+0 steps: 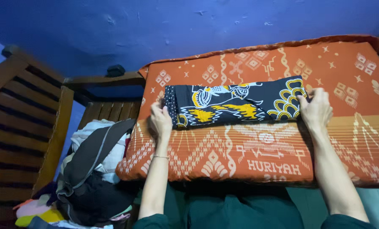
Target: The person folds a large patterned fabric on a bed, smoothing it out and folding it into a compact rectangle. They then pick up a dark-colored pair of pants from a pile of clothes, lay them flat on the bed, and fold them neatly.
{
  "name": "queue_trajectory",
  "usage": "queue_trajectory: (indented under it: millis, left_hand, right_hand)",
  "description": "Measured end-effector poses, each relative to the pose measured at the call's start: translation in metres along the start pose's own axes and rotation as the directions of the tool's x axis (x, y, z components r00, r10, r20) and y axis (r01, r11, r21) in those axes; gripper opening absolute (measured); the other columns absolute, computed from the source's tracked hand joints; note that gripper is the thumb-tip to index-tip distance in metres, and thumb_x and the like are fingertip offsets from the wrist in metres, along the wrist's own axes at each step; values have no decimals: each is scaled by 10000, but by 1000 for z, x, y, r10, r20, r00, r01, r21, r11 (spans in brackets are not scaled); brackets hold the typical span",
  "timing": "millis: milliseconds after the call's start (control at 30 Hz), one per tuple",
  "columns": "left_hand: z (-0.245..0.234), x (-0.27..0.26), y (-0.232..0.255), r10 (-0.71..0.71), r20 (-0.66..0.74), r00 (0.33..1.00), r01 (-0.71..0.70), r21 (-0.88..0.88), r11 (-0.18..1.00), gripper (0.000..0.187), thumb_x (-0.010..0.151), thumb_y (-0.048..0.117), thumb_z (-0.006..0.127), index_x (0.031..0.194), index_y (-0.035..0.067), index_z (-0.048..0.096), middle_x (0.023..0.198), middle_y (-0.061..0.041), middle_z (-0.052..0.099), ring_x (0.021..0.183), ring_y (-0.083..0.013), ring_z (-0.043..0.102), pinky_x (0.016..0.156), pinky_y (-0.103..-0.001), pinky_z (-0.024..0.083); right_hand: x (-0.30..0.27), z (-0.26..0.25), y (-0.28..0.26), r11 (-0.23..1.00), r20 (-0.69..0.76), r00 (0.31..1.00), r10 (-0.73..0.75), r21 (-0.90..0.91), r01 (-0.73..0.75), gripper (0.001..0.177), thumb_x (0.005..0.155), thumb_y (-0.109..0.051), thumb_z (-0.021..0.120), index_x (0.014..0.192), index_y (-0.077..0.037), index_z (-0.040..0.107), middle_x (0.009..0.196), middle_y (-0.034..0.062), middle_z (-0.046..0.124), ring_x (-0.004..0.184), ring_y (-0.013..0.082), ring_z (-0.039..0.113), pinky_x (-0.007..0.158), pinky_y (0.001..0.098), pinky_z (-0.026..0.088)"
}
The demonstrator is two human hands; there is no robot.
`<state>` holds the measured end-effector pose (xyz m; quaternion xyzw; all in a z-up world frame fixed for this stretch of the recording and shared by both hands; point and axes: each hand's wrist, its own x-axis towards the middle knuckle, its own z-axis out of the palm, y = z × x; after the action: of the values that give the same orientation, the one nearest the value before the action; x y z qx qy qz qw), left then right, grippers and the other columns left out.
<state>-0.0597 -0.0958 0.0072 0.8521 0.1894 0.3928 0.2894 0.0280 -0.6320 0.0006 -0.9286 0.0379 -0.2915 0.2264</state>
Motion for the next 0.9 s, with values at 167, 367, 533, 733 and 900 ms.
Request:
queue_trajectory:
  millis: [167,367,533,733,900]
  left_hand:
    - [-33,-21,5,-98,124,987,95,27,995,341,982,379,686,788,99,689,695,-82,689,612,-251,660,583,-413,476]
    - [-29,-74,55,-4,302,953,-21,81,996,443,860,477,758,734,67,645,757,-113,683,639,-332,658,553,-460,467]
    - [-9,-69,48,90,278,956,-132,139,981,237,1023,292,630,917,81,615,902,-142,658,739,-402,651,612,-518,465]
    - [-16,-57,27,139,264,954,-92,-184,979,181,954,158,635,833,23,636,773,-151,644,678,-331,646,601,-430,477]
    - [-28,-61,17,146,255,956,-77,-265,961,164,923,109,637,802,-2,630,743,-144,646,646,-274,643,610,-386,484]
  right_hand:
    - [-6,-12,-6,973,32,999,-26,-228,32,460,1026,-495,800,883,-65,721,858,184,686,825,391,678,689,524,515]
    - [-16,11,8,981,-2,997,-80,-179,78,369,1028,-412,740,911,-63,709,920,172,702,905,396,672,732,523,519]
    - [-13,16,9,995,-13,999,-34,-93,33,398,1142,-374,616,935,-36,651,933,208,699,872,432,658,713,562,501]
    - [-9,6,0,993,82,993,85,-94,-77,392,1172,-394,573,1052,-25,629,832,289,655,788,476,636,679,606,468]
    - [-11,5,3,992,57,993,103,-85,-98,359,1143,-379,576,1064,-35,642,825,283,662,812,476,648,691,607,468]
